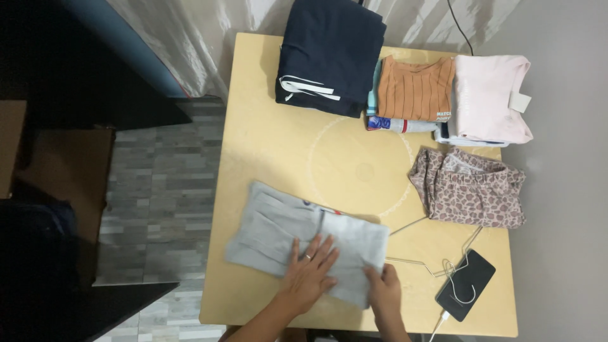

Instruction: Folding various items of clothing and stacking them on a table.

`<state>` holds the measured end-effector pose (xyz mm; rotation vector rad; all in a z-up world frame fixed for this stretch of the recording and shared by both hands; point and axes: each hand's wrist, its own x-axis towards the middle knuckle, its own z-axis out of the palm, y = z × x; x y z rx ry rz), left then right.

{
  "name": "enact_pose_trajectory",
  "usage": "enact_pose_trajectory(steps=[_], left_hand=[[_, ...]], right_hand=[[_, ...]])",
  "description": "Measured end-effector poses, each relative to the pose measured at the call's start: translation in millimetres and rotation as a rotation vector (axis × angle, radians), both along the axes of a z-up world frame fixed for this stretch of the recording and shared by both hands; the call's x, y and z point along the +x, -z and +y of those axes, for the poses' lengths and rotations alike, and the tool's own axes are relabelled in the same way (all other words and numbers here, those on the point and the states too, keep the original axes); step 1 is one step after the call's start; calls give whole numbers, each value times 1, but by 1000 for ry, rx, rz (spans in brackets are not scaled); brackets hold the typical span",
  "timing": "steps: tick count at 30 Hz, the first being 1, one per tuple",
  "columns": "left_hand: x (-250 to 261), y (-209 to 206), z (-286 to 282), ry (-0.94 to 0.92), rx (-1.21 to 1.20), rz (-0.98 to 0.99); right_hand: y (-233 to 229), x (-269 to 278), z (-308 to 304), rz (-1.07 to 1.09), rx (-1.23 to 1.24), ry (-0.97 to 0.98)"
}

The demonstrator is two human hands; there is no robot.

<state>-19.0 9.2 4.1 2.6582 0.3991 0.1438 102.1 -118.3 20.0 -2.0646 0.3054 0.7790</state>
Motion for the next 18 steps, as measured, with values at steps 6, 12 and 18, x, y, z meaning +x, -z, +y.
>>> enact_pose_trajectory(steps=[6,12,18], left_hand=[[4,-29,9,80,-297,80],[-24,23,45,-803,-1537,-211],[-48,86,88,-828,-1731,-541]], right_hand=[[-34,-12,8,-85,37,-138],[-57,-50,68,-117,477,-717],[-41,-61,102,-718,299,-995]])
